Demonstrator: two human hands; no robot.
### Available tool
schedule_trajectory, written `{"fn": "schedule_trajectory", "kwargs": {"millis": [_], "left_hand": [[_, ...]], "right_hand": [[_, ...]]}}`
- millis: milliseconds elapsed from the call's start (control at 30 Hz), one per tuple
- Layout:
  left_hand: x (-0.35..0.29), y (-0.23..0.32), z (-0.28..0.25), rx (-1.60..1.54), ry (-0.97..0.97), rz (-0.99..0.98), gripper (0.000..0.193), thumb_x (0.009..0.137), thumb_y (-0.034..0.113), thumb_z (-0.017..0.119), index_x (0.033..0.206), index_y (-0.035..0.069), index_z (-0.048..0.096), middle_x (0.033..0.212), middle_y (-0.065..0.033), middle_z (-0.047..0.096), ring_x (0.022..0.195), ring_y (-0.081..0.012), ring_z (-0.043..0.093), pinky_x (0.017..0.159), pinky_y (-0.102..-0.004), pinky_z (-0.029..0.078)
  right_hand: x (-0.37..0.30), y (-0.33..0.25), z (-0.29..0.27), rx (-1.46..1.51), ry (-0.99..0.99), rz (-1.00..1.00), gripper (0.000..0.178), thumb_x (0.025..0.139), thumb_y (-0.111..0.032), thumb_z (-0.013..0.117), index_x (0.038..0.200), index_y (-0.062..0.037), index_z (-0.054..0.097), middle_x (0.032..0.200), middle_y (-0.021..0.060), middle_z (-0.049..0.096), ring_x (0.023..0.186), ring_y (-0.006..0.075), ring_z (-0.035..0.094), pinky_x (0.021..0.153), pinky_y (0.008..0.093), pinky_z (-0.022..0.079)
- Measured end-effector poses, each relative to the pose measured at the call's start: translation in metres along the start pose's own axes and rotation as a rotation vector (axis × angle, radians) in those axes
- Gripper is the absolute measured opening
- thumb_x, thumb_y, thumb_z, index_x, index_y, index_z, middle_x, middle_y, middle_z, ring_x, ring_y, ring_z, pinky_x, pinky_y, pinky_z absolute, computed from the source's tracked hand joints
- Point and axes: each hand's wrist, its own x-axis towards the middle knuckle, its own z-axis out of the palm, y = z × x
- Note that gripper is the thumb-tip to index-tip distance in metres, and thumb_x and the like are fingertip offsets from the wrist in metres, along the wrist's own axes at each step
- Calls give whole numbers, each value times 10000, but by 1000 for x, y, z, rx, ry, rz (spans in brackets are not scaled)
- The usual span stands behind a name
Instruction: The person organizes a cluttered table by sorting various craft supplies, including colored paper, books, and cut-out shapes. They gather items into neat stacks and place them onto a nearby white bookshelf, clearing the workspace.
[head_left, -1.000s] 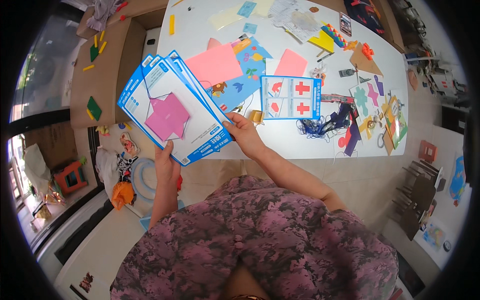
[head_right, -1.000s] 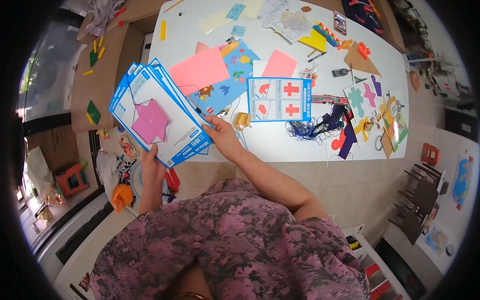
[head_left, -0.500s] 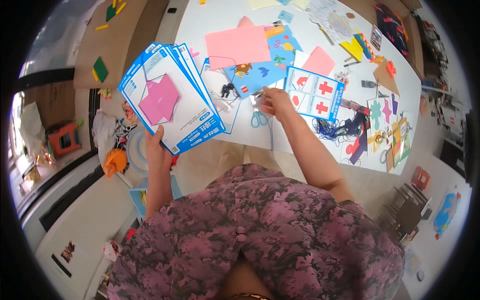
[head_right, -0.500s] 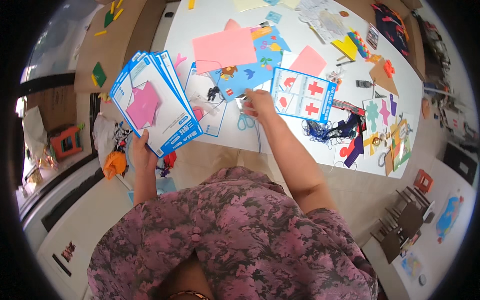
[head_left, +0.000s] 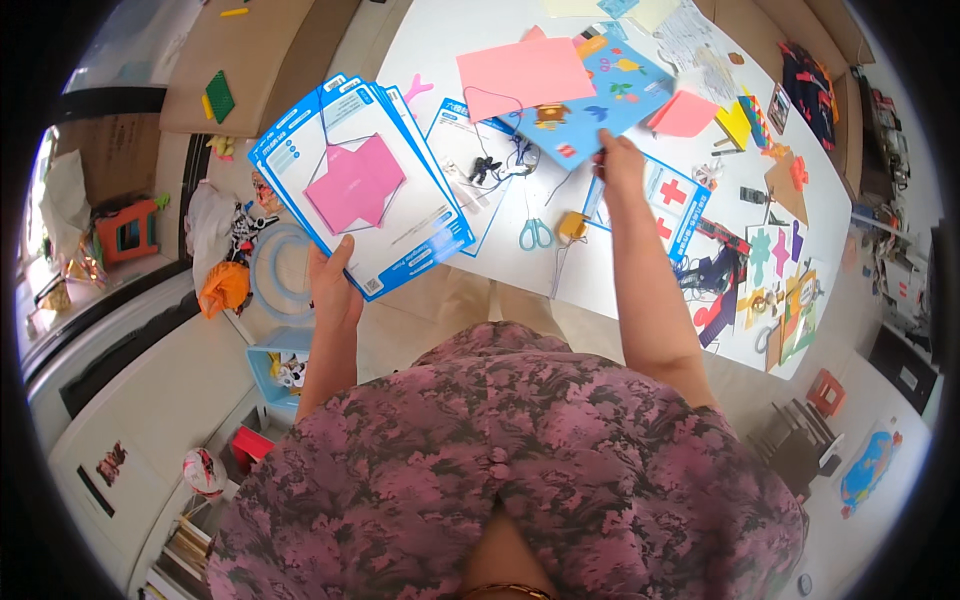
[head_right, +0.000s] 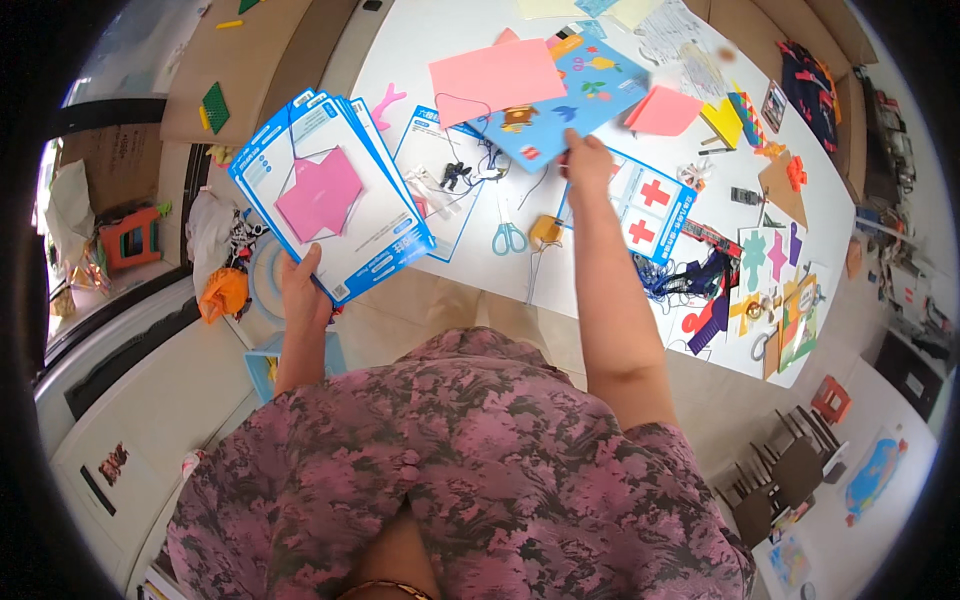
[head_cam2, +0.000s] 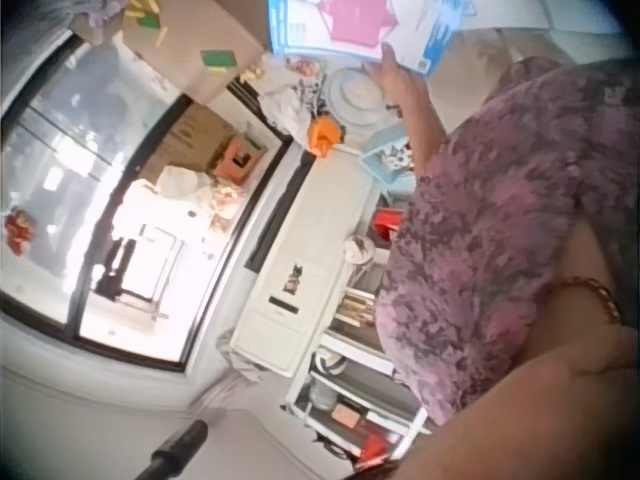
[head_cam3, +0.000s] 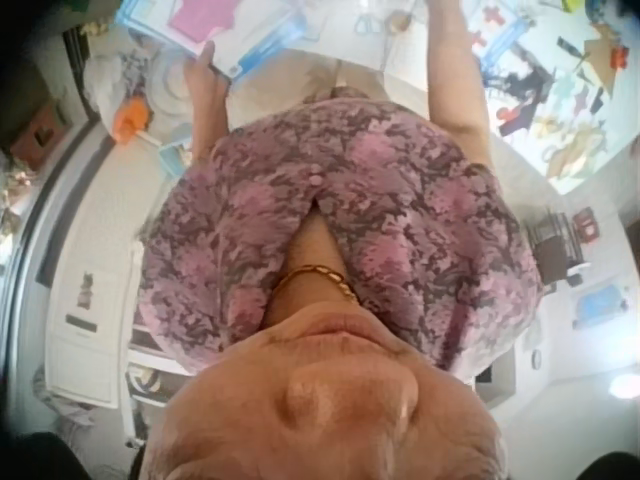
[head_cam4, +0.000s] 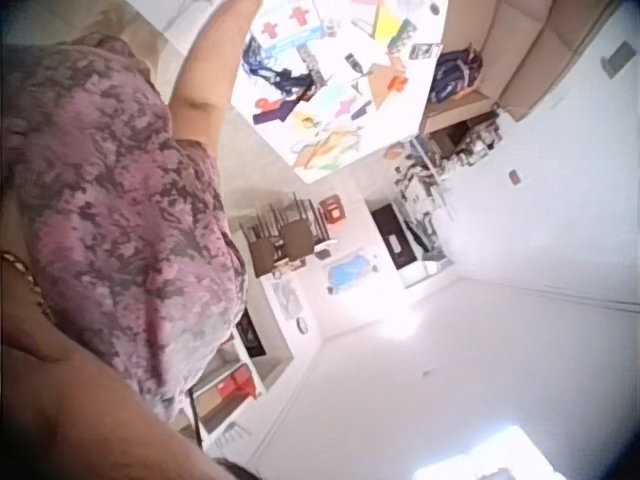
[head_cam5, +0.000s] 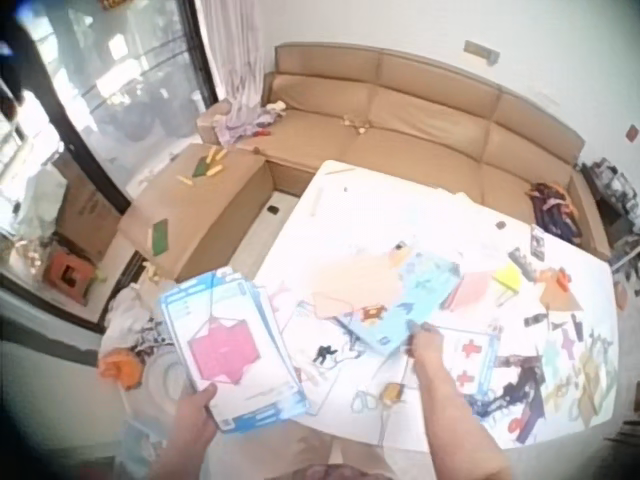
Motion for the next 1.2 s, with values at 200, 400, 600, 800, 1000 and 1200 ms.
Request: {"fn": "schedule_trajectory", "kwargs": {"millis": [200, 400, 600, 800, 1000, 1200], "left_hand": [[-4, 6, 9, 4, 16, 26, 361, 869, 0, 491, 1217, 22, 397, 1149, -126, 527, 1007, -238, 559, 854, -357, 477], [-3, 16, 3, 18, 47, 34, 351, 865, 8, 512, 1203, 27, 417, 1150, -119, 529, 1006, -230, 557, 849, -353, 480], [-1, 7, -10, 124, 106, 89, 344, 856, 16, 534, 1188, 32, 442, 1114, -91, 554, 990, -196, 555, 853, -324, 456], [-3, -12, -39, 194, 201, 73, 356, 837, 8, 566, 1178, 40, 469, 1097, -72, 572, 980, -170, 548, 867, -303, 425], [-10, -40, -49, 66, 314, 7, 365, 809, 5, 606, 1151, 63, 495, 1074, -43, 588, 983, -149, 543, 884, -295, 403], [-10, -43, -52, 111, 316, 18, 334, 831, 14, 568, 1150, 71, 493, 1101, -58, 573, 998, -167, 547, 894, -309, 411]], "right_hand": [[33, -13, -64, -328, 80, -180, 225, 808, -220, 585, 803, 5, 600, 640, 44, 559, 531, 112, 493, 438, 266, 372], [71, 31, -118, -1004, 767, -655, 335, 748, -235, 627, 982, 3, 609, 830, 126, 644, 771, 272, 620, 713, 341, 481], [31, 14, 10, -767, -133, -525, 370, 702, -177, 649, 1056, -79, 600, 1002, 102, 634, 929, 248, 602, 811, 345, 465], [22, 28, 154, -1310, -653, -983, 396, 717, -59, 609, 1105, -130, 573, 1169, 48, 536, 1097, 240, 494, 898, 336, 430], [49, 49, 201, -1694, -724, -1128, 542, 648, -98, 727, 1151, -147, 531, 1244, 13, 470, 1123, 225, 468, 905, 333, 427], [60, 36, 201, -1795, -816, -1085, 497, 649, -194, 736, 1108, -147, 550, 1118, 36, 547, 1085, 221, 495, 885, 369, 419]]}}
